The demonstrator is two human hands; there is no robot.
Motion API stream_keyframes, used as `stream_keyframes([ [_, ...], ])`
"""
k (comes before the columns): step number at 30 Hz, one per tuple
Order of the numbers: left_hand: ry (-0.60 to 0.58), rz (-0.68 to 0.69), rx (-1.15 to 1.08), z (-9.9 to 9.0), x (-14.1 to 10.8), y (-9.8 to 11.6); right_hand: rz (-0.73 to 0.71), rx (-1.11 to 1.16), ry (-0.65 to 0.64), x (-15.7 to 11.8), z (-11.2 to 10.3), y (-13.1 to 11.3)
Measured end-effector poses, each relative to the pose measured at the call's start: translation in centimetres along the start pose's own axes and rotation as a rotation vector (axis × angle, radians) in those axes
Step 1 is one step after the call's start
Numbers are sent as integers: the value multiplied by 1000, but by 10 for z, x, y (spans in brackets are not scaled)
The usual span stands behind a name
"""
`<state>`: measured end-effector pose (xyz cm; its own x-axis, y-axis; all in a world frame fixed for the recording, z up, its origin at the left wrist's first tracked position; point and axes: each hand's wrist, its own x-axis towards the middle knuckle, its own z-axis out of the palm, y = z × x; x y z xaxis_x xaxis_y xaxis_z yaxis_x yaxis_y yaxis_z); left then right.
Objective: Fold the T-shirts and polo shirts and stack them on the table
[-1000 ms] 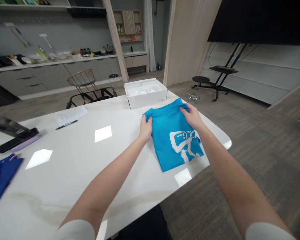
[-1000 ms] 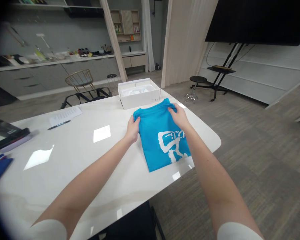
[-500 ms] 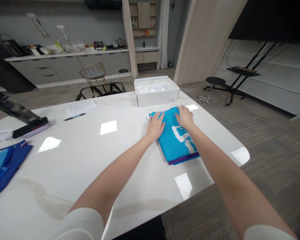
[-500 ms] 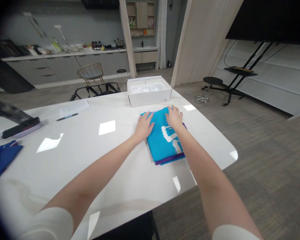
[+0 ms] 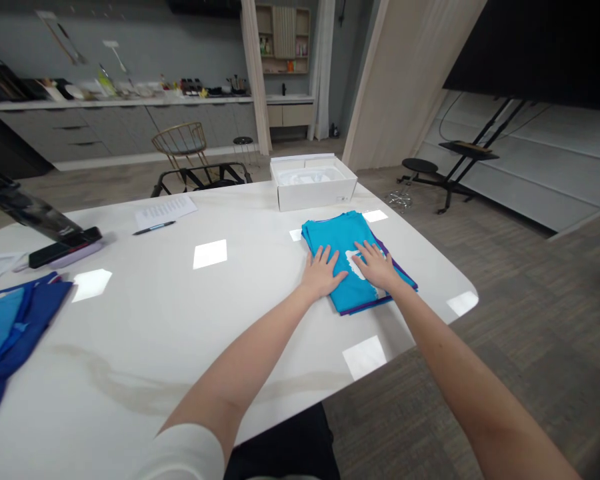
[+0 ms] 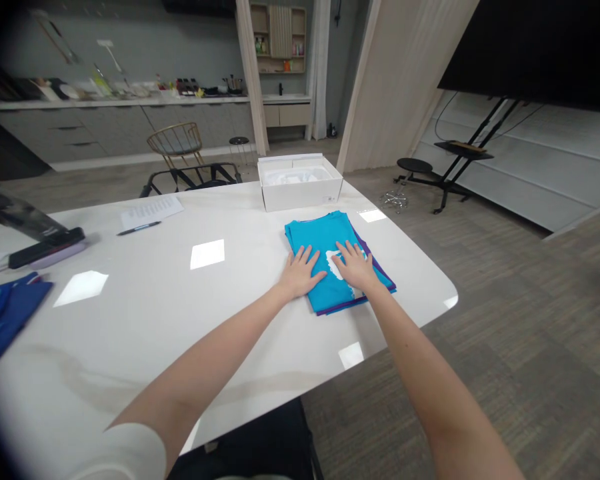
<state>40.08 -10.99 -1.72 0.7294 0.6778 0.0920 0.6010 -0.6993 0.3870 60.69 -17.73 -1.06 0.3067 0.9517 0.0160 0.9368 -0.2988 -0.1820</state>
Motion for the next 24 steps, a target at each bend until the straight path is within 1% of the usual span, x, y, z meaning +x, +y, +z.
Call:
stream_keyframes([
  [4, -3, 40, -57, 4, -41, 6, -47, -7, 95, -52, 9, -9],
  [6, -12, 46, -80, 4, -63, 6, -18, -20, 132, -72, 12, -13],
  [8, -6, 53, -88, 1, -87, 1, 26, -27, 171, -87, 13, -21],
  [10, 17, 64, -85, -5, -110, -10, 13, -20, 227, -95, 13, -39],
  [12, 61, 53, -80, -15, -133, -26, -87, 14, 273, -98, 13, -68],
  [14, 113, 8, -76, -31, -157, -49, -217, 82, 262, -98, 15, -107],
  [15, 138, -26, -74, -41, -170, -63, -270, 132, 230, -97, 18, -131],
  [17, 176, -101, -68, -63, -199, -93, -339, 249, 127, -95, 24, -182],
  [20, 215, -234, -49, -98, -252, -143, -434, 384, -71, -93, 37, -267],
  [22, 244, -328, -20, -119, -292, -177, -538, 432, -181, -92, 46, -327],
  [24, 292, -430, 24, -139, -333, -210, -665, 467, -265, -93, 55, -389],
])
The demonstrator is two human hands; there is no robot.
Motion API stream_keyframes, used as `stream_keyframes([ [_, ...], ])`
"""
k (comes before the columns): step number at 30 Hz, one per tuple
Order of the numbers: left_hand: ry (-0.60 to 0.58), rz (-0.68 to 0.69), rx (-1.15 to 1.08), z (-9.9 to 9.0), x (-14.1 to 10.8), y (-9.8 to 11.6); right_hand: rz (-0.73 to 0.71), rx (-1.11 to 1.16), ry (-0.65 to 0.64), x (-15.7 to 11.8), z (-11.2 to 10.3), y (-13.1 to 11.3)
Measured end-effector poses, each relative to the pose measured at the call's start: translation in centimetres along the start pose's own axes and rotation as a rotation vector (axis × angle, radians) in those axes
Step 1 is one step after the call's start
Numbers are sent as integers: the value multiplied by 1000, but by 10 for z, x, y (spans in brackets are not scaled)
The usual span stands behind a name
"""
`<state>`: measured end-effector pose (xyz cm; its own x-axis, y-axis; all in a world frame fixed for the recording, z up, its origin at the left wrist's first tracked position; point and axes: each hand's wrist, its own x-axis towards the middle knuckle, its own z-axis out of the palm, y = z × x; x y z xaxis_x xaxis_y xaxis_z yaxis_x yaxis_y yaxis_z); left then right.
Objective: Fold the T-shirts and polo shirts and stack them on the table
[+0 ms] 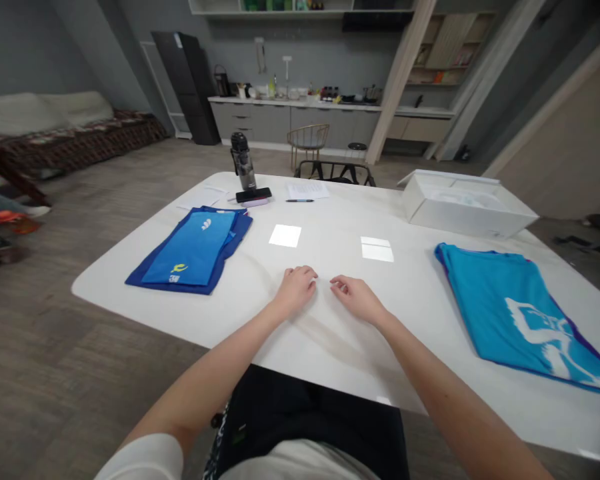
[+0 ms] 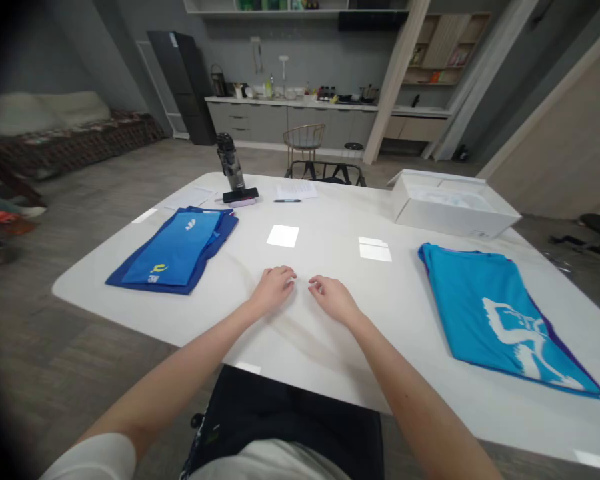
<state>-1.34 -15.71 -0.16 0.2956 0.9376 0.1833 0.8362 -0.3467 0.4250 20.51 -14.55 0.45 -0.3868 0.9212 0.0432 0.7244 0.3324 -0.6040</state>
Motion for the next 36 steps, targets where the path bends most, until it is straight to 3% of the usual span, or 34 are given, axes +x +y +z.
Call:
stream_keyframes([
  [4, 186, -221, 136, -57, -30, -88, -197, 44, -120, 75, 56, -75],
  [9, 333, -523, 334, -122, -55, -185, -289, 64, -210, 148, 115, -156],
  [12, 319, -642, 396, -145, -64, -229, -286, 27, -190, 185, 141, -195],
  [15, 287, -651, 420, -153, -67, -255, -244, -3, -124, 217, 164, -224],
  [21, 258, -660, 484, -151, -66, -264, -223, -33, -79, 243, 203, -242],
  [25, 305, -653, 436, -152, -66, -253, -318, -6, 27, 239, 207, -238],
  [29, 361, -555, 325, -150, -61, -228, -436, 87, 8, 236, 194, -236],
  [32, 409, -465, 266, -143, -52, -206, -447, 94, 35, 230, 175, -228],
  [36, 482, -390, 232, -125, -34, -176, -390, 82, 124, 210, 138, -190],
])
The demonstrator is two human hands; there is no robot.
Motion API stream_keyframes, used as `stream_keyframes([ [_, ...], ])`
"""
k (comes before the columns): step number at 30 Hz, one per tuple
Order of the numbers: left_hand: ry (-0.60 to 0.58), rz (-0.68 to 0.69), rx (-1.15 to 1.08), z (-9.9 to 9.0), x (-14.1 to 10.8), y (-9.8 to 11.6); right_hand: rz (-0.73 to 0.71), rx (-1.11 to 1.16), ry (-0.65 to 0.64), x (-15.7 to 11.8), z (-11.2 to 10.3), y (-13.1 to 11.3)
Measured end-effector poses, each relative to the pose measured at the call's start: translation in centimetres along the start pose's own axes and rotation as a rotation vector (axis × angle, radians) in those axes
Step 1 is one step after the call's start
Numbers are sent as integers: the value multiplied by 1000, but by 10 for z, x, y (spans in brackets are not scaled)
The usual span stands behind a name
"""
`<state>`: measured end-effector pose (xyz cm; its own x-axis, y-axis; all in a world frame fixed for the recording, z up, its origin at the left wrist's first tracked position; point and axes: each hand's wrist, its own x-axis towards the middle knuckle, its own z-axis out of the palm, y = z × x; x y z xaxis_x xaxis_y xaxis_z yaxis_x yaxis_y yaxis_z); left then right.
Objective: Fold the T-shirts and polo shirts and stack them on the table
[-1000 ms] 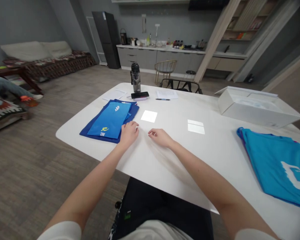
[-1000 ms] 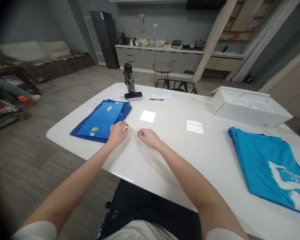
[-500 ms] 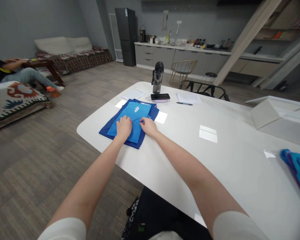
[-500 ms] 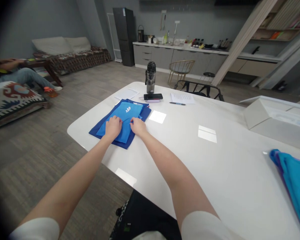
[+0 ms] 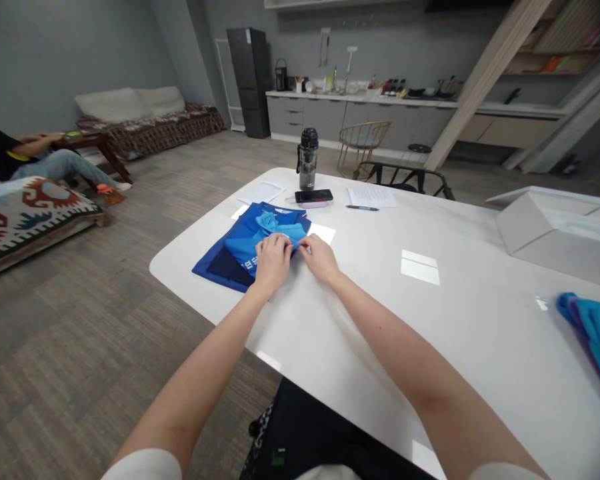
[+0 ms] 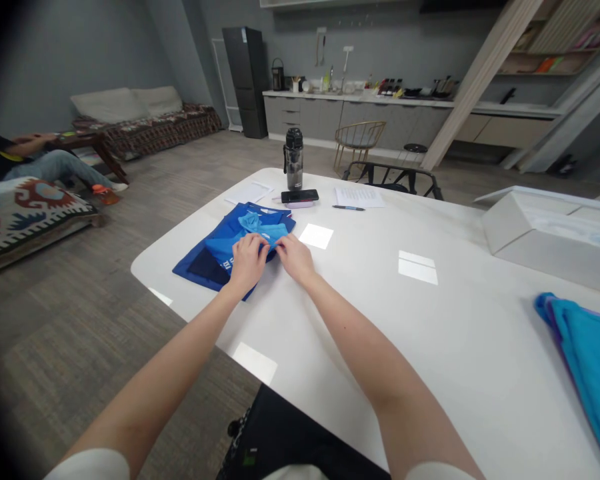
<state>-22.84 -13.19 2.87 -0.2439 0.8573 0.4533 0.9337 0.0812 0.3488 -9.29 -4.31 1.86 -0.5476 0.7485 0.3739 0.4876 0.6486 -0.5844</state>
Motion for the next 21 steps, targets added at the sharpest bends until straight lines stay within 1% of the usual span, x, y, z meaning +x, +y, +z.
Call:
stream_keyframes([
  [2, 3, 12, 7, 11, -1, 23, 35, -23, 30, -23, -26, 22],
  [4, -33, 28, 26, 26, -2, 50, 92, -60, 52, -51, -54, 47],
  [6, -100, 33, 47, 45, -3, 82, 178, -113, 84, -81, -83, 73],
  [9, -219, -3, 68, 76, -2, 134, 341, -226, 136, -122, -132, 109],
  [12, -363, -23, 78, 109, 1, 184, 527, -320, 112, -153, -183, 137],
  [14, -452, 27, 65, 130, 5, 213, 632, -345, 25, -166, -212, 151],
  [16, -523, 128, 32, 149, 9, 238, 694, -342, -131, -175, -234, 160],
  [19, -603, 292, -41, 171, 13, 264, 720, -287, -424, -182, -255, 164],
  [21, -632, 392, -98, 179, 12, 275, 723, -203, -574, -184, -266, 161],
])
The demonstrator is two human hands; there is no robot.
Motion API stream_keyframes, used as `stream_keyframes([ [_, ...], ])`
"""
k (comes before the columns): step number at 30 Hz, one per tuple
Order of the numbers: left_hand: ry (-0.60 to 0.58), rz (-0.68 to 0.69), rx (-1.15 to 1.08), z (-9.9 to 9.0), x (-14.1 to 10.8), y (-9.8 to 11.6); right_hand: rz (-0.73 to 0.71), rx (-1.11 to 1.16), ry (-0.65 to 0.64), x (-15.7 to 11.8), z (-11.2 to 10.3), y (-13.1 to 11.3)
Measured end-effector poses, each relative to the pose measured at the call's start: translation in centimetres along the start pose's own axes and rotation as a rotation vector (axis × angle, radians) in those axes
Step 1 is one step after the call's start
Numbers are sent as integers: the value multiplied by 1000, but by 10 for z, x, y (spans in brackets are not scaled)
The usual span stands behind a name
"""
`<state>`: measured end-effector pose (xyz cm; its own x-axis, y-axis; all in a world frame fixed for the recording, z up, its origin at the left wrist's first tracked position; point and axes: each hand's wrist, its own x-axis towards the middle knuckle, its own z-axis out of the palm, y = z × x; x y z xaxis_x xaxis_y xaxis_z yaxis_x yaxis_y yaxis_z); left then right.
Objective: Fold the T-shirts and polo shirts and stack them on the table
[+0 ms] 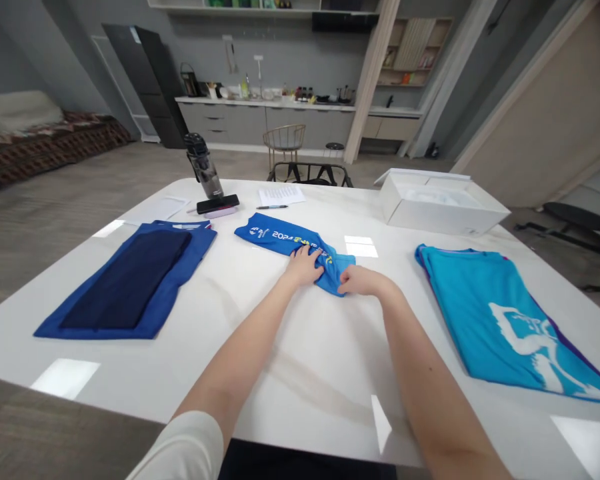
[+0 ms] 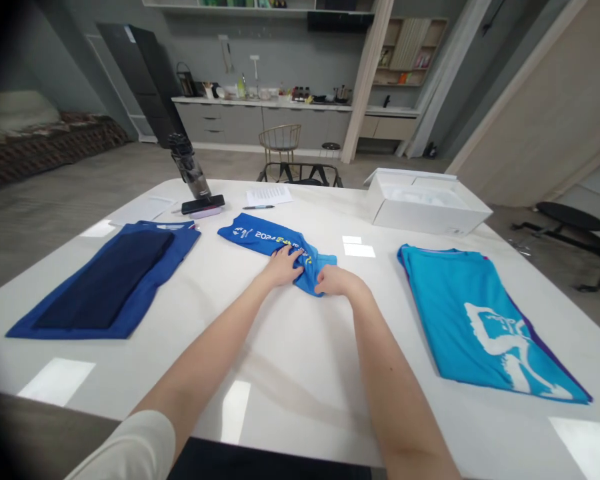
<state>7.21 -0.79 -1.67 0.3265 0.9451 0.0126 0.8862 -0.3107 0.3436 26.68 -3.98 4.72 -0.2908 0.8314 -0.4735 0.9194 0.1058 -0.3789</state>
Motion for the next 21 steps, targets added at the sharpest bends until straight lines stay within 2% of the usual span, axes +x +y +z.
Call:
stream_keyframes([
  [2, -28, 108, -36, 5, 2, 7, -25, 78, -103, -6, -8, 3],
  [4, -67, 228, -79, 6, -1, 12, -35, 172, -115, -7, -13, 10],
  [8, -219, 418, -134, -5, -17, 11, 104, 234, 92, 5, -12, 33],
  [10, -304, 450, -137, -18, -27, 4, 174, 239, 129, 14, -6, 41],
  [14, -385, 412, -190, -45, -44, -12, 87, 263, -15, 22, 6, 31],
  [15, -352, 349, -189, -50, -48, -14, 49, 240, -66, 22, 8, 24],
  [17, -192, 178, -142, -57, -53, -12, -24, 185, -139, 22, 14, 7],
  [19, -2, 32, -83, -59, -54, -5, -88, 165, -155, 23, 21, -10],
  [21, 98, -29, -60, -57, -53, 2, -141, 184, -132, 23, 29, -25],
])
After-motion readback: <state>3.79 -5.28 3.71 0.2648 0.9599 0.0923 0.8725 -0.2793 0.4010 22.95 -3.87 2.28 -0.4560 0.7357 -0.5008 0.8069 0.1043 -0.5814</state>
